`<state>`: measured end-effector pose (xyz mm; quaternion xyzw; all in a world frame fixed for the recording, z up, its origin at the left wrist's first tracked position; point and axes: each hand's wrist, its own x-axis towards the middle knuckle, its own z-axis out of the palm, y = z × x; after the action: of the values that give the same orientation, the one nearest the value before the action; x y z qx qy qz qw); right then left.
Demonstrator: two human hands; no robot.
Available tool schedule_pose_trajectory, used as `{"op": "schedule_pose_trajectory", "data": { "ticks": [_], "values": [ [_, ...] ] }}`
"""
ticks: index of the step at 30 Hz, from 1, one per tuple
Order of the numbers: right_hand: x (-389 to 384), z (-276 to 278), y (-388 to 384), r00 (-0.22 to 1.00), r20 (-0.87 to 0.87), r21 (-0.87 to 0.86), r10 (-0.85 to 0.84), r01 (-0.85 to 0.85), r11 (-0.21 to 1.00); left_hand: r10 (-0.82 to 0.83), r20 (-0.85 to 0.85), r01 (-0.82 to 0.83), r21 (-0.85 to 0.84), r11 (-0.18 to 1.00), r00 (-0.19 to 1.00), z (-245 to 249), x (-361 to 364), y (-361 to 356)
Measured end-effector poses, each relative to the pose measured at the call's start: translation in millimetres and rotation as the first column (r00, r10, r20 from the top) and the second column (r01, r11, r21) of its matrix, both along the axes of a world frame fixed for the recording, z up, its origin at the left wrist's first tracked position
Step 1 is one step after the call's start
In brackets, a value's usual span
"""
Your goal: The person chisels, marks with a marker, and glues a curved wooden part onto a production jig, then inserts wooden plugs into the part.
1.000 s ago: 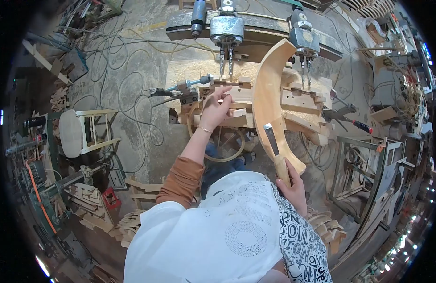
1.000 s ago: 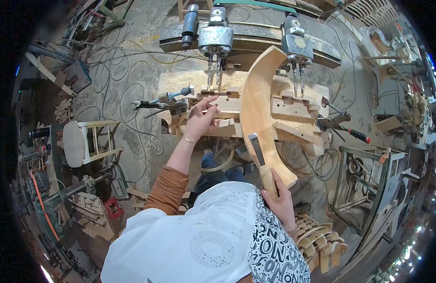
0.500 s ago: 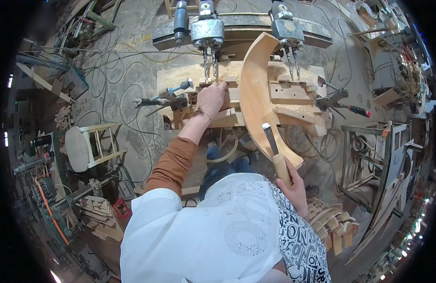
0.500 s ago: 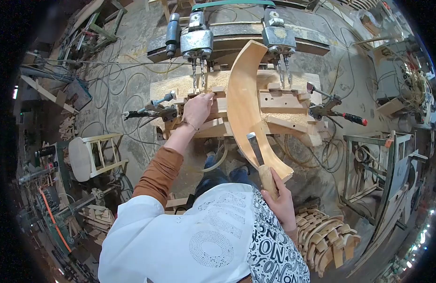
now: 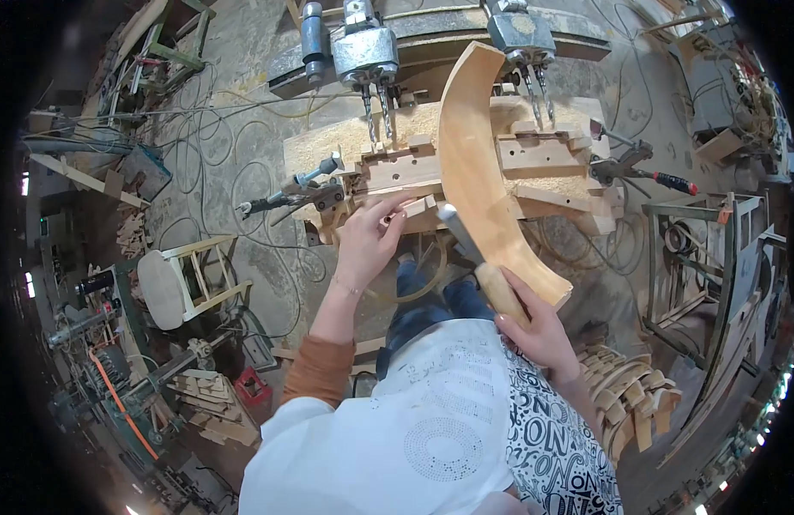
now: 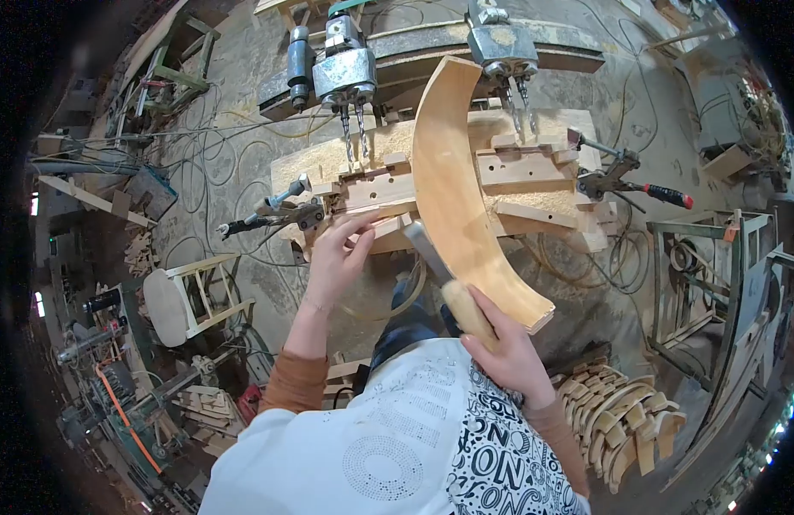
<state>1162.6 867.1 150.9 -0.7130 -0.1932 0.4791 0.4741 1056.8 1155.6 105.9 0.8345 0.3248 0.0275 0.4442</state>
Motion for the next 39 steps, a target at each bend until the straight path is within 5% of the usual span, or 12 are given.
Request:
{"op": "schedule_pose_trajectory", "data": {
  "ticks": [2, 4, 13, 15, 30, 39],
  "values": [
    [13.7, 6.3, 35.7, 0.994, 0.033, -0.04, 0.107, -0.105, 0.994, 0.024, 0.155, -0.04, 0.101, 0.994, 0.988, -0.7, -8.5, 4.1],
    [26.9, 6.8, 72.8, 0.933, -0.331, -0.033, 0.142, -0.162, 0.986, 0.008, 0.131, -0.029, 0.157, 0.987, 0.991, -9.8, -15.0, 18.3],
    [60.5, -40.8, 164.9, 0.933, -0.303, -0.019, 0.197, -0.212, 0.977, -0.026, -0.004, 0.026, 0.134, 0.991, 1.0, -67.0, -15.3, 63.0],
    [62.4, -49.3, 171.9, 0.931, -0.288, -0.029, 0.223, -0.242, 0.97, -0.008, 0.004, 0.008, 0.013, 1.0, 1.0, -74.8, -13.3, 66.5],
    [57.9, -65.3, 177.8, 0.913, -0.358, -0.064, 0.193, -0.231, 0.971, 0.013, -0.079, -0.007, 0.069, 0.998, 0.997, -73.3, -9.5, 63.7],
    [36.5, -69.0, 173.8, 0.887, -0.459, -0.038, 0.055, -0.082, 0.996, 0.086, 0.005, -0.086, -0.023, 0.996, 0.996, -75.4, -9.2, 62.9]
  ]
}}
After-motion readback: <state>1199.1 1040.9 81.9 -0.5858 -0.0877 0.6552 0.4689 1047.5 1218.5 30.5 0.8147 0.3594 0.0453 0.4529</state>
